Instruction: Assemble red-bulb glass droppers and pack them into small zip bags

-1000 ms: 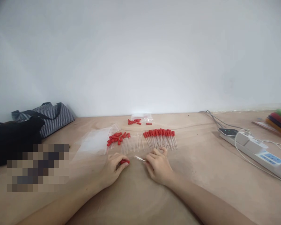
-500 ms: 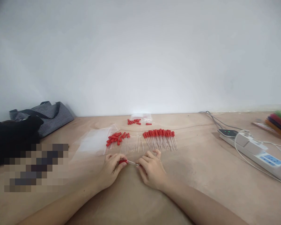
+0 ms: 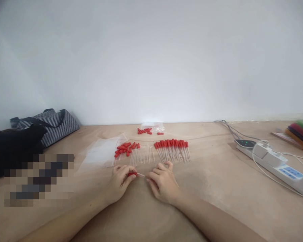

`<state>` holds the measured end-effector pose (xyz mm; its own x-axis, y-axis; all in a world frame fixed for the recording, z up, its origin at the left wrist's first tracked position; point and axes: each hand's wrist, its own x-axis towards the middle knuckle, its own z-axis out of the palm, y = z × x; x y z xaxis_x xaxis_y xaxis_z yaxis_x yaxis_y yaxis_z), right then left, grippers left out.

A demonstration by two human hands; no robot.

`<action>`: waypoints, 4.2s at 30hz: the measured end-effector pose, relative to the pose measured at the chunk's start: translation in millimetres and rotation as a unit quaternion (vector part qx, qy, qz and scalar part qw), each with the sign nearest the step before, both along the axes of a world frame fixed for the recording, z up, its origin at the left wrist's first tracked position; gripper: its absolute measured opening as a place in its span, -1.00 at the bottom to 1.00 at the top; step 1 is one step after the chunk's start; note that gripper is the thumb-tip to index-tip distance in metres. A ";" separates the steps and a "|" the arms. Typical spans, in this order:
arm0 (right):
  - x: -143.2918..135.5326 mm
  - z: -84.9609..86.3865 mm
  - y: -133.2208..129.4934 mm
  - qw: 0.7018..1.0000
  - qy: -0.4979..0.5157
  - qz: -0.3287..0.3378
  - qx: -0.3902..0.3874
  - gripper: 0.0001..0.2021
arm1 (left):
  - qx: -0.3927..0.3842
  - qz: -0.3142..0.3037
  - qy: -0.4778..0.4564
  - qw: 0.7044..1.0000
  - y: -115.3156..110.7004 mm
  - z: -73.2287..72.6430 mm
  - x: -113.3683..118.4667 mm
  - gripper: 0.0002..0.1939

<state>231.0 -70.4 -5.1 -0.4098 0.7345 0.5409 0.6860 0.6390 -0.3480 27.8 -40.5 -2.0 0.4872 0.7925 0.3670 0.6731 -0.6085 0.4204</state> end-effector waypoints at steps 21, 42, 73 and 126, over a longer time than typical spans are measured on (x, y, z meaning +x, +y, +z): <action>-3.6 -6.1 3.1 0.993 -0.047 0.020 0.110 -0.83 | -0.011 -0.031 -0.005 0.999 -9.6 2.8 6.0 -0.87; -7.4 14.1 5.5 0.993 -0.009 0.005 -0.118 -0.76 | 0.028 -0.038 0.001 0.999 -7.4 11.4 3.4 -0.87; 47.5 8.0 80.2 0.891 0.002 -0.439 -0.118 -0.71 | 0.017 0.047 0.058 0.997 4.8 1.0 -8.6 -0.63; 26.3 6.7 14.2 0.977 -0.181 -0.105 -0.044 -0.89 | 0.058 -0.039 0.097 0.993 -6.1 26.4 -13.7 -0.87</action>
<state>257.3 -56.1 1.6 -0.3979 0.8597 0.3203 0.8870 0.4497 -0.1051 14.1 -46.6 24.4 0.6156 0.7076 0.3468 0.6838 -0.6984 0.2114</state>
